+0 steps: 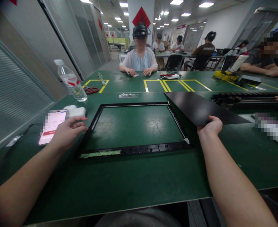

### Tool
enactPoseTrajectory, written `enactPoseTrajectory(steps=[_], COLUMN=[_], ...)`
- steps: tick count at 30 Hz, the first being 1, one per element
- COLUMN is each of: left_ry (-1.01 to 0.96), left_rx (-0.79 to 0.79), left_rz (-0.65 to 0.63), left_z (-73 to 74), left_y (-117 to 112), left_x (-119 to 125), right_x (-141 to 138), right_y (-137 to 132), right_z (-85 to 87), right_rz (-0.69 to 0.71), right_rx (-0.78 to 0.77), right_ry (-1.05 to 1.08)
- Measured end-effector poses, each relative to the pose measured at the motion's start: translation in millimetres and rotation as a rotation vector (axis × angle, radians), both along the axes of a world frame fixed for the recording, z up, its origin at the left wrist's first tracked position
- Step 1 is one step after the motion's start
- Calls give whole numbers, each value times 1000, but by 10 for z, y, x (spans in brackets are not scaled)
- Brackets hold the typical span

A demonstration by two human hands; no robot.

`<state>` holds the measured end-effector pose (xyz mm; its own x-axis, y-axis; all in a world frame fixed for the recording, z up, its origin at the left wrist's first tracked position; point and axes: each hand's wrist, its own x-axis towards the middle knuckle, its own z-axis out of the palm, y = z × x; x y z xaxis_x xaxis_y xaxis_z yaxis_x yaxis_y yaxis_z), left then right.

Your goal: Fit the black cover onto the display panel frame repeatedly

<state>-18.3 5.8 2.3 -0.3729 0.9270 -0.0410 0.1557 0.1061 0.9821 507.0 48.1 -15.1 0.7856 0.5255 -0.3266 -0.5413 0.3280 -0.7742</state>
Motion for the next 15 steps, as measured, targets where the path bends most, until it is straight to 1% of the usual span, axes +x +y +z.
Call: enactPoseTrajectory(steps=[5, 10, 15], left_ry=[-1, -4, 1], left_rx=[-1, -1, -7], left_rz=[13, 8, 2], left_z=[-1, -3, -25], left_y=[8, -3, 16], left_x=[1, -6, -15], right_x=[-127, -151, -191], right_y=[-44, -54, -62], right_z=[115, 123, 150], right_rz=[-33, -46, -50], right_rx=[-49, -43, -4], right_ry=[30, 53, 69])
